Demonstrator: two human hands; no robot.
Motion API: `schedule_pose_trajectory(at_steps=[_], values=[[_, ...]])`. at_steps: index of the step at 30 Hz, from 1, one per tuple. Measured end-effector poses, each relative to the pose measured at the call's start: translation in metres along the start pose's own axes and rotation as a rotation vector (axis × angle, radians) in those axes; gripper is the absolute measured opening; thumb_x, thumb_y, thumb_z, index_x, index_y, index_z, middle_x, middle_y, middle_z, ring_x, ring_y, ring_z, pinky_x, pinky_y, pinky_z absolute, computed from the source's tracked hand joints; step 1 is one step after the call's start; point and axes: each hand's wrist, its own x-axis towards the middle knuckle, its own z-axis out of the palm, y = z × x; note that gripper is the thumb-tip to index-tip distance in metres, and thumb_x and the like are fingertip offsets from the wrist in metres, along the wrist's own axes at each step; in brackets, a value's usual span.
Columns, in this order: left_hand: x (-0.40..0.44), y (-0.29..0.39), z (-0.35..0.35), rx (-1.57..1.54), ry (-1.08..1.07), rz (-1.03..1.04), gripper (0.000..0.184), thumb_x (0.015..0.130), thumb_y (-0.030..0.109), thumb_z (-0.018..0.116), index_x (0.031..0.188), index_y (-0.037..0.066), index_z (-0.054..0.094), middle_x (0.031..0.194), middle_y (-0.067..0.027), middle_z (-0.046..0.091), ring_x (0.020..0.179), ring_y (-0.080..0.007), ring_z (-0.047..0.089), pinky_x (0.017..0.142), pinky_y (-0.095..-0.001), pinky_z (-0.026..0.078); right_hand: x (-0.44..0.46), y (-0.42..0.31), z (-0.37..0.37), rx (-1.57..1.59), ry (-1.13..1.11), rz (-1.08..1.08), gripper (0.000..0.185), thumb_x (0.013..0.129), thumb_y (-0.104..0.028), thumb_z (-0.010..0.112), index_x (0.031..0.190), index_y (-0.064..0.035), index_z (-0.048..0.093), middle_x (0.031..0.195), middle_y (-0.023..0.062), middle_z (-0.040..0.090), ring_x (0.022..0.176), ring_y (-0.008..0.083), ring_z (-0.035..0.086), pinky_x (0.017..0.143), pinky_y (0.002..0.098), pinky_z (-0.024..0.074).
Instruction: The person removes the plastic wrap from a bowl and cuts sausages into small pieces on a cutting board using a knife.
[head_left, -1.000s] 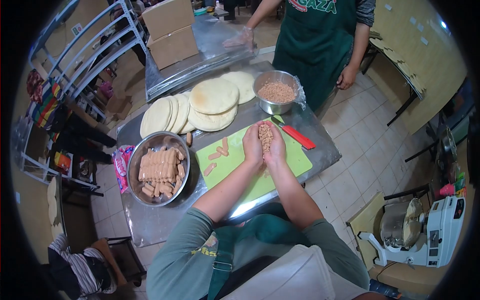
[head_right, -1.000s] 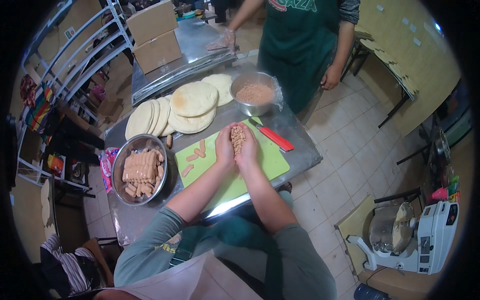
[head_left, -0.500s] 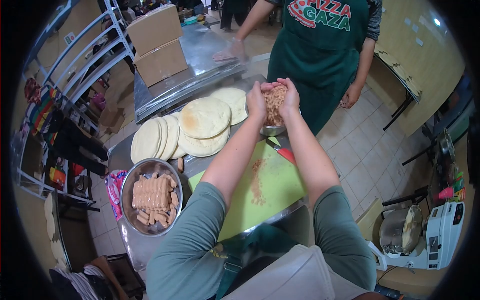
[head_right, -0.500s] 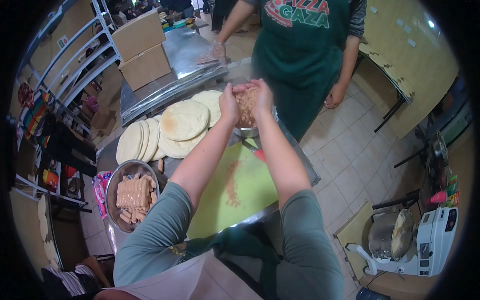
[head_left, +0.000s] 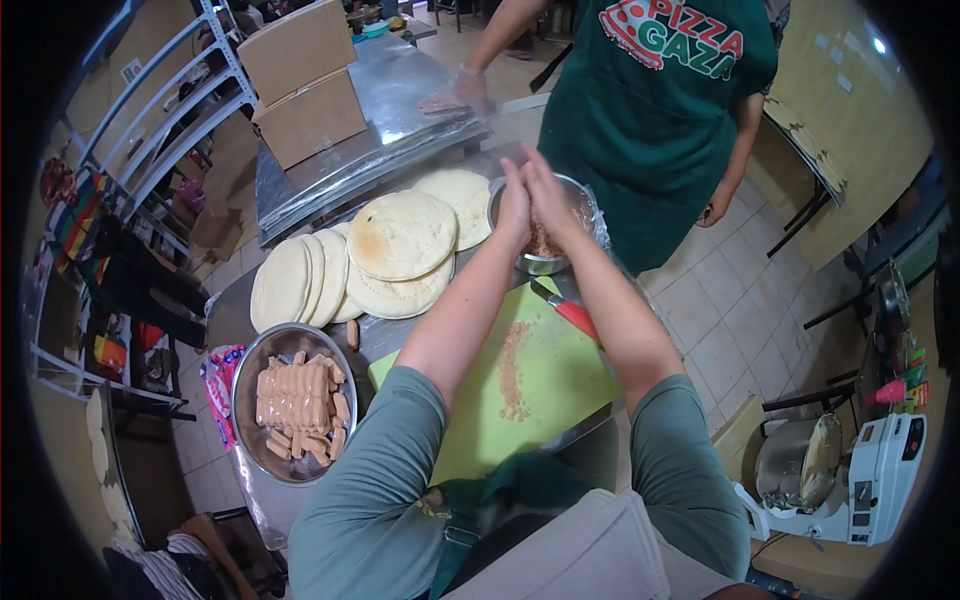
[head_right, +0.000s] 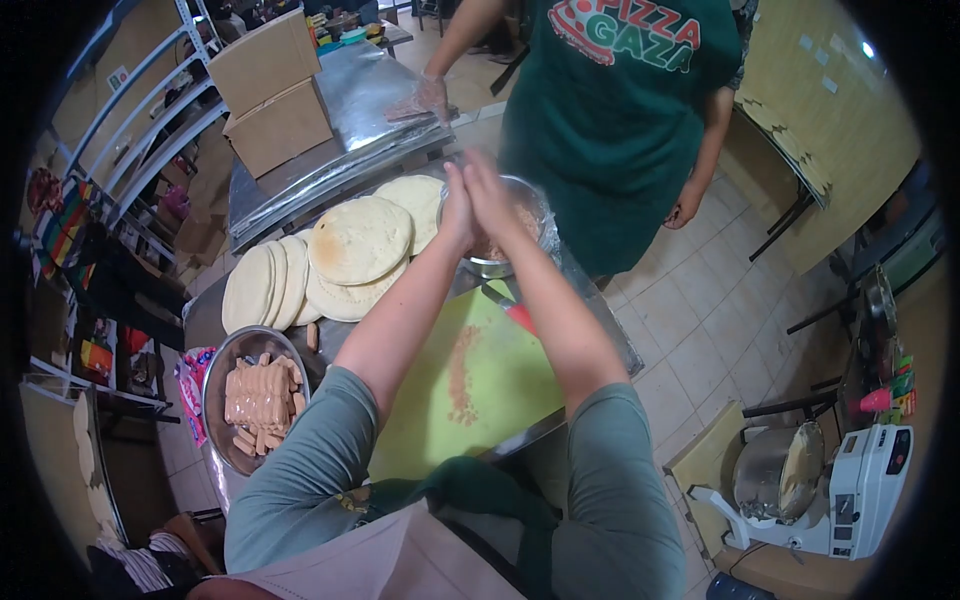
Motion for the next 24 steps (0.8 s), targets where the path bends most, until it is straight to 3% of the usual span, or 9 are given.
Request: schedule_pose_trajectory(at_steps=[1,4,6,8,11,16,18,21,24], values=[[-0.003,0.003,0.005,-0.001,0.001,0.0,0.08,0.089,0.063,0.028,0.132,-0.004,0.033,0.13,-0.0153,0.044,0.119,-0.0244,0.042,0.102,-0.0327,0.028,-0.004,0.002,0.006,-0.113,-0.073,-0.069,0.047,0.096,-0.034,0.034,0.134,-0.0072,0.039,0.141,0.0171,0.033,0.133,0.0312,0.025,0.108,0.038,0.0196],[-0.009,0.009,0.008,-0.443,-0.066,-0.057,0.091,0.084,0.07,0.027,0.137,-0.004,0.023,0.136,-0.0171,0.037,0.125,-0.0258,0.037,0.106,-0.0333,0.025,-0.005,0.008,-0.005,-0.642,-0.103,-0.064,0.048,0.096,-0.034,0.032,0.136,-0.0083,0.037,0.142,0.017,0.031,0.134,0.033,0.022,0.109,0.0406,0.0169],[-0.009,0.018,-0.006,-0.248,-0.287,-0.054,0.097,0.081,0.075,0.025,0.138,-0.004,0.02,0.138,-0.0177,0.035,0.128,-0.0261,0.033,0.107,-0.0334,0.024,-0.002,0.014,-0.017,-0.797,-0.083,-0.117,0.046,0.094,-0.031,0.036,0.132,-0.0069,0.042,0.139,0.0169,0.036,0.13,0.0345,0.031,0.107,0.0408,0.0241],[-0.014,0.023,-0.007,-0.07,-0.192,-0.111,0.102,0.078,0.078,0.023,0.14,-0.003,0.017,0.139,-0.0165,0.035,0.13,-0.0253,0.031,0.107,-0.0329,0.023,0.002,0.018,-0.027,-0.967,-0.108,0.011,0.041,0.091,-0.028,0.043,0.127,-0.0081,0.048,0.132,0.0158,0.045,0.123,0.034,0.04,0.103,0.037,0.0312],[-0.018,0.026,-0.009,0.125,-0.036,-0.053,0.104,0.077,0.079,0.022,0.14,-0.004,0.015,0.14,-0.0159,0.032,0.129,-0.027,0.033,0.107,-0.0348,0.023,-0.01,-0.02,-0.024,-0.702,-0.018,-0.027,0.038,0.089,-0.026,0.047,0.121,-0.0058,0.052,0.128,0.015,0.048,0.117,0.0338,0.046,0.099,0.0385,0.0352],[-0.028,0.031,-0.005,-0.47,-0.154,-0.236,0.099,0.077,0.078,0.027,0.143,0.006,0.015,0.147,-0.0131,0.019,0.131,-0.0303,0.027,0.106,-0.0435,0.021,-0.025,-0.011,0.004,-0.444,-0.159,-0.33,0.044,0.089,-0.028,0.045,0.129,-0.0072,0.045,0.137,0.0164,0.038,0.128,0.0325,0.034,0.105,0.0441,0.0259],[-0.038,0.041,-0.005,-0.474,-0.133,-0.21,0.094,0.079,0.076,0.029,0.144,0.009,0.016,0.147,-0.0114,0.018,0.133,-0.0284,0.025,0.107,-0.0436,0.019,-0.019,-0.014,-0.008,-1.012,-0.155,-0.111,0.047,0.09,-0.029,0.045,0.133,-0.009,0.041,0.141,0.0163,0.032,0.133,0.031,0.024,0.108,0.046,0.0179],[-0.051,0.05,-0.007,-0.311,-0.165,-0.087,0.089,0.081,0.068,0.039,0.143,0.009,0.018,0.148,-0.0104,0.017,0.133,-0.0264,0.023,0.107,-0.0415,0.018,-0.022,-0.019,-0.024,-1.14,-0.175,-0.019,0.048,0.091,-0.027,0.045,0.136,-0.0129,0.038,0.144,0.016,0.028,0.133,0.0328,0.026,0.108,0.0417,0.0216],[-0.056,0.047,-0.01,-0.138,-0.135,0.063,0.073,0.085,0.048,0.053,0.139,0.004,0.029,0.145,-0.0116,0.024,0.129,-0.024,0.028,0.105,-0.0361,0.023,-0.036,-0.015,-0.024,-0.649,-0.117,-0.008,0.043,0.089,-0.018,0.05,0.131,-0.0098,0.045,0.136,0.0184,0.04,0.124,0.0309,0.042,0.101,0.0371,0.0338]])
